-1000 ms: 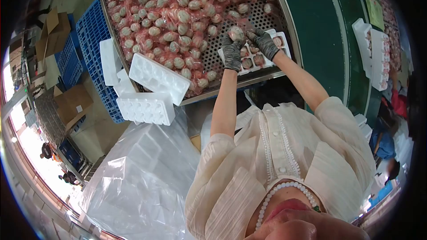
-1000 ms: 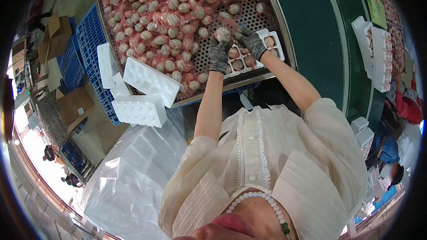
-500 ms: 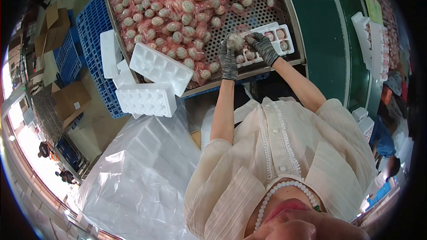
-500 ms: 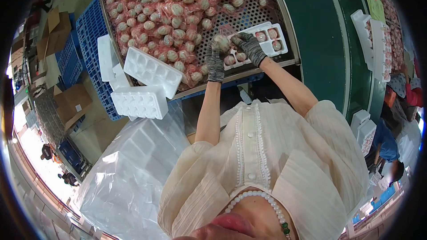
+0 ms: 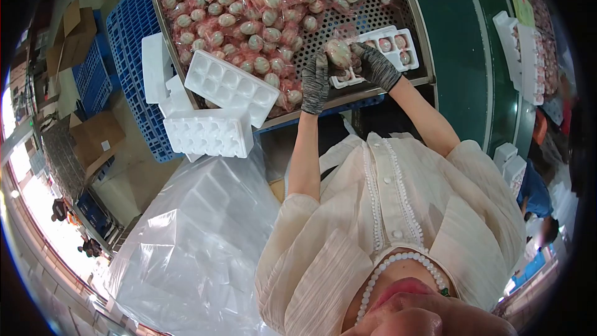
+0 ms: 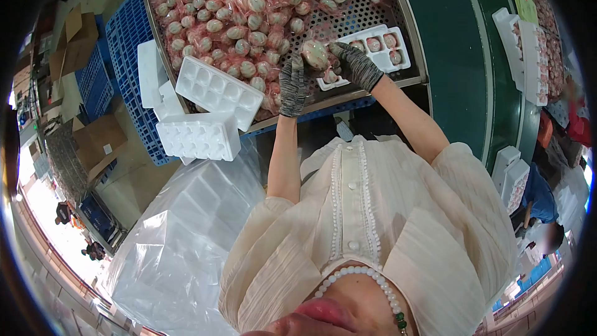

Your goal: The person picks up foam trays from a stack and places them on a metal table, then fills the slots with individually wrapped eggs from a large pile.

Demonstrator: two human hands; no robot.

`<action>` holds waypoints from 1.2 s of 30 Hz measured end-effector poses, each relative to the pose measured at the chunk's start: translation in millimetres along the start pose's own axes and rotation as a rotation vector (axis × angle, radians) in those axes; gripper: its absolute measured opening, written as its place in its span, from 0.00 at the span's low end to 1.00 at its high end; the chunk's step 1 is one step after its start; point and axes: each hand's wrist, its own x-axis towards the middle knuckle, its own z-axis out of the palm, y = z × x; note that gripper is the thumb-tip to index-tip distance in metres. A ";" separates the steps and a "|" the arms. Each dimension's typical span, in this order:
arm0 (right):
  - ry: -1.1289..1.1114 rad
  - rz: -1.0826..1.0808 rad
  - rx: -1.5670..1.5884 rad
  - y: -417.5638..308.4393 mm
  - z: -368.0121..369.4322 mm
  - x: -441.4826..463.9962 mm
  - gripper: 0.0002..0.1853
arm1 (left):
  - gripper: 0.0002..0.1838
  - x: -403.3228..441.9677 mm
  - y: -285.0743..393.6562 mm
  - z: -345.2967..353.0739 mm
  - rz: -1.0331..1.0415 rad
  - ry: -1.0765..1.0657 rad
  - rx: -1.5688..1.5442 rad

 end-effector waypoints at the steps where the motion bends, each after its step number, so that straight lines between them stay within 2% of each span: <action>1: 0.017 0.000 0.029 0.4 0.6 -1.9 0.06 | 0.19 -0.7 2.6 -0.7 0.054 -0.022 -0.002; 2: -0.032 0.009 0.040 -0.1 1.1 -5.0 0.05 | 0.19 -1.0 2.1 -2.4 0.054 -0.029 0.000; 5: 0.003 0.019 0.084 3.0 2.7 -14.3 0.05 | 0.16 0.7 -10.9 -12.4 -0.036 -0.091 0.025; 6: 0.015 -0.004 0.096 5.7 0.3 -19.3 0.05 | 0.18 3.2 -21.2 -18.8 0.439 -0.065 0.586; 8: 0.131 -0.172 0.120 20.1 -15.2 -32.6 0.05 | 0.20 2.2 -17.5 -5.9 0.157 -0.248 0.106; 9: 0.179 -0.257 -0.069 28.6 -30.6 -48.4 0.06 | 0.21 2.2 -15.3 1.0 0.001 -0.285 -0.115; 10: 0.244 -0.334 -0.260 34.3 -40.3 -65.3 0.07 | 0.21 1.3 -15.4 -0.5 -0.143 -0.237 -0.149; 11: 0.371 -0.279 -0.172 42.8 -48.6 -90.8 0.08 | 0.21 2.5 -16.7 -1.2 -0.293 -0.186 -0.175; 12: 0.417 -0.295 -0.146 52.2 -64.8 -112.0 0.08 | 0.20 3.4 -40.9 -9.7 -0.058 -0.184 0.096; 13: 0.545 -0.234 -0.331 65.6 -88.0 -134.4 0.08 | 0.19 3.3 -71.4 -20.7 0.193 -0.177 0.354; 14: 0.664 -0.154 -0.514 81.5 -113.3 -154.4 0.09 | 0.19 0.7 -84.8 -27.5 -0.080 -0.094 0.170; 15: 0.692 -0.152 -0.489 106.6 -147.9 -167.7 0.09 | 0.18 -2.5 -91.7 -35.0 -0.355 0.000 -0.002; 17: 1.047 -0.062 -0.736 167.7 -221.5 -183.5 0.14 | 0.18 -6.6 -94.2 -42.9 -0.364 -0.027 -0.019; 18: 1.060 -0.046 -0.718 186.4 -240.3 -189.3 0.14 | 0.17 -8.9 -96.1 -47.0 -0.355 -0.025 -0.047; 19: 1.191 0.118 -0.902 198.7 -256.1 -191.1 0.17 | 0.17 -9.2 -108.8 -57.0 -0.368 -0.035 -0.037; 20: 1.306 0.290 -1.085 209.5 -273.7 -190.3 0.20 | 0.17 -9.0 -126.3 -70.4 -0.281 -0.055 0.140; 21: 1.303 0.304 -1.065 217.5 -296.8 -187.9 0.20 | 0.16 -10.8 -137.1 -80.0 -0.192 -0.079 0.320; 22: 1.227 0.537 -1.042 224.6 -323.5 -183.9 0.22 | 0.16 -13.7 -103.4 -55.7 -0.161 -0.031 0.509; 23: 1.138 0.760 -1.013 230.5 -343.6 -177.8 0.24 | 0.16 -10.4 -101.7 -53.8 -0.167 -0.045 0.524; 25: 1.196 0.811 -0.884 237.1 -357.5 -167.3 0.24 | 0.16 -8.5 -106.1 -50.0 -0.260 0.010 0.441; 26: 1.124 0.828 -1.132 245.5 -365.1 -162.4 0.23 | 0.17 -10.6 -105.8 -45.8 -0.217 0.005 0.532; 28: 1.014 0.833 -1.374 269.8 -400.3 -146.7 0.23 | 0.17 -8.6 -115.1 -43.2 -0.223 0.021 0.570; 30: 1.064 0.852 -1.243 298.8 -422.2 -130.5 0.16 | 0.16 -8.0 -99.9 -28.7 -0.206 0.066 0.746; 31: 1.043 0.851 -1.242 305.8 -428.8 -122.5 0.16 | 0.16 -6.7 -106.1 -33.0 -0.206 0.075 0.764; 34: 1.142 0.911 -1.088 338.9 -451.8 -106.2 0.18 | 0.16 -3.8 -114.3 -46.2 -0.199 0.092 0.623; 36: 1.123 0.873 -1.226 388.8 -500.5 -94.6 0.18 | 0.16 -2.6 -114.0 -44.8 -0.259 0.102 0.527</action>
